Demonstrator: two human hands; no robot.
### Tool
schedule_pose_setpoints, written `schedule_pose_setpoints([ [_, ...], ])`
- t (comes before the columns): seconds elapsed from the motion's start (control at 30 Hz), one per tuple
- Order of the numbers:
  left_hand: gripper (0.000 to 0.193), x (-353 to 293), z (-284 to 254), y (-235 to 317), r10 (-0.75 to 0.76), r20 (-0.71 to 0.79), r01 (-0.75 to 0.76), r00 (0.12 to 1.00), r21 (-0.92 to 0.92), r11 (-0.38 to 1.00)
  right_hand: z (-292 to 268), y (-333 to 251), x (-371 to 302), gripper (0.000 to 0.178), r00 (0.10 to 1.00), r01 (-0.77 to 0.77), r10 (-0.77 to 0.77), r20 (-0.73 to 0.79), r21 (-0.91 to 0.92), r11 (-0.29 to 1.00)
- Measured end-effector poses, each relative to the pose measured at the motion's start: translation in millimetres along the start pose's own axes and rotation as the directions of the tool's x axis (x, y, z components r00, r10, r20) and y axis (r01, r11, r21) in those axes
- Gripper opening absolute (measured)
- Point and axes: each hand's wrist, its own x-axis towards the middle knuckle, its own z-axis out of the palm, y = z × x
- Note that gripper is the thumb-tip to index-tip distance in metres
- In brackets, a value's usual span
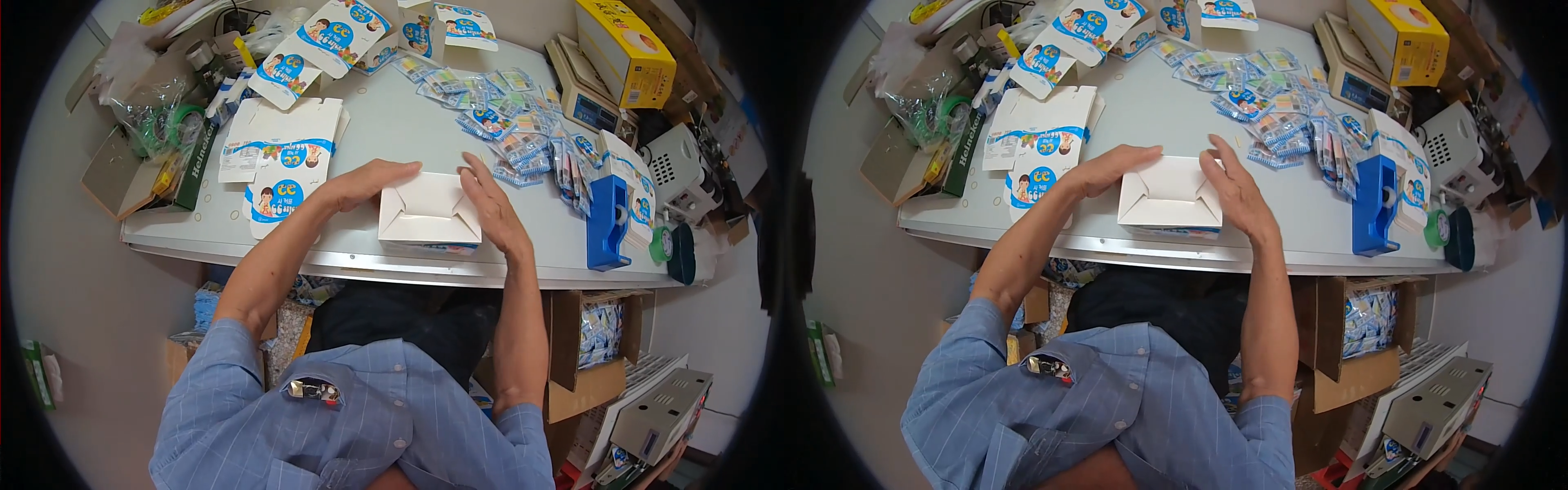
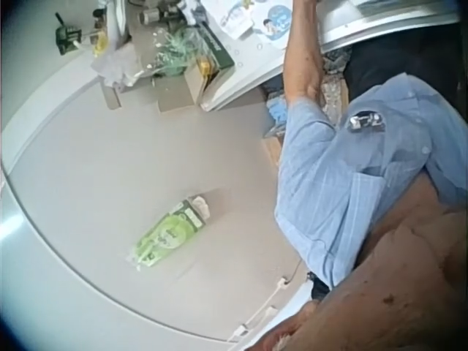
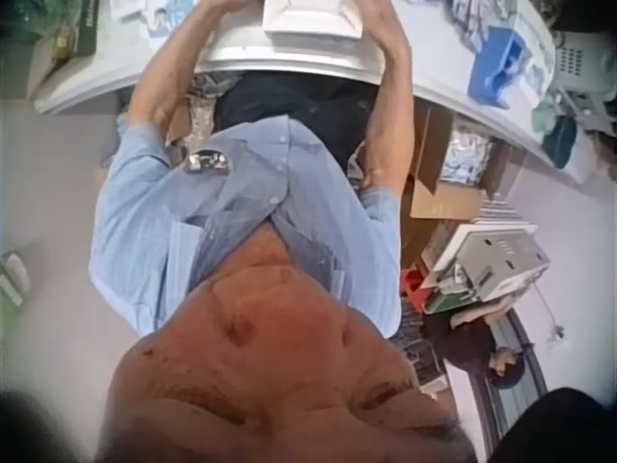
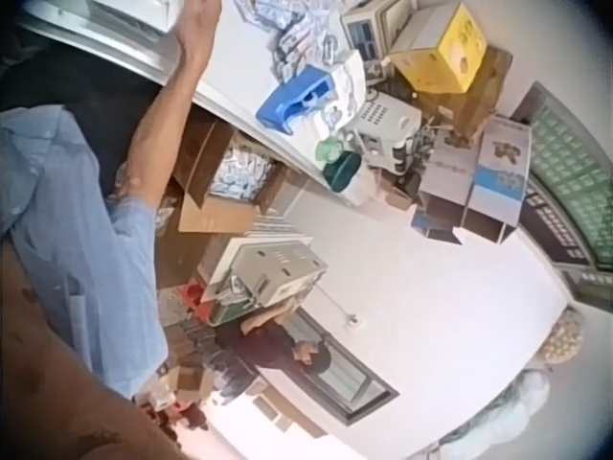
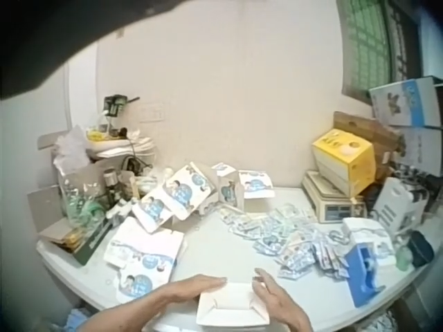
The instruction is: Folding and stacking cardboard boxes for product packaging.
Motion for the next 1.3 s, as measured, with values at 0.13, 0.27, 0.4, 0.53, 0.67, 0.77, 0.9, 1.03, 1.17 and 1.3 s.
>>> schedule_pose_setpoints([
  [0.13,0.069,-11.0,3.7,3.0,0.145,-0.07,-0.148,0.987,-0.044,0.988,12.6,12.6,-21.1,0.063,0.985,-0.025,0.073,-0.156,0.292,0.956],
  [0.27,0.071,-26.9,12.7,26.6,0.528,-0.067,-0.489,0.846,0.295,0.821,13.9,17.1,-31.6,0.062,0.991,0.074,-0.013,-0.13,0.468,0.881],
  [0.4,0.077,-26.0,11.1,29.1,0.512,-0.013,-0.427,0.859,0.532,0.731,16.4,11.8,-25.2,0.071,0.99,0.059,-0.034,-0.137,0.179,0.982],
  [0.53,0.086,-31.4,5.3,39.1,0.102,0.124,-0.106,0.987,0.021,0.994,27.7,19.5,-26.0,0.074,0.968,-0.064,0.09,-0.234,0.118,0.991],
  [0.67,0.068,-38.3,18.7,46.0,0.083,0.144,-0.087,0.986,0.026,0.996,30.7,45.8,-33.5,0.077,0.933,0.197,-0.111,-0.342,0.229,0.953],
  [0.77,0.071,-46.2,22.7,69.2,0.358,0.004,-0.315,0.934,0.482,0.818,25.0,47.3,-41.1,0.066,0.881,0.319,-0.081,-0.467,0.458,0.83],
  [0.9,0.076,-37.0,-8.3,140.8,0.773,-0.093,-0.393,0.628,0.819,0.418,20.8,52.8,-38.4,0.055,0.844,0.197,0.088,-0.529,0.459,0.866],
  [1.03,0.087,0.7,-92.9,206.4,0.952,-0.154,0.027,0.264,0.988,0.152,38.0,66.1,-29.8,0.044,0.865,0.047,0.101,-0.491,0.281,0.959],
  [1.17,0.088,-40.3,-94.2,194.1,0.9,-0.324,-0.037,0.293,0.936,0.349,35.5,85.6,-37.1,0.034,0.842,0.126,-0.021,-0.539,0.158,0.979],
  [1.3,0.066,-82.8,-151.4,67.3,0.739,-0.633,0.426,0.232,0.749,0.508,47.4,74.1,-25.5,0.029,0.838,0.105,0.052,-0.544,0.253,0.962],
])
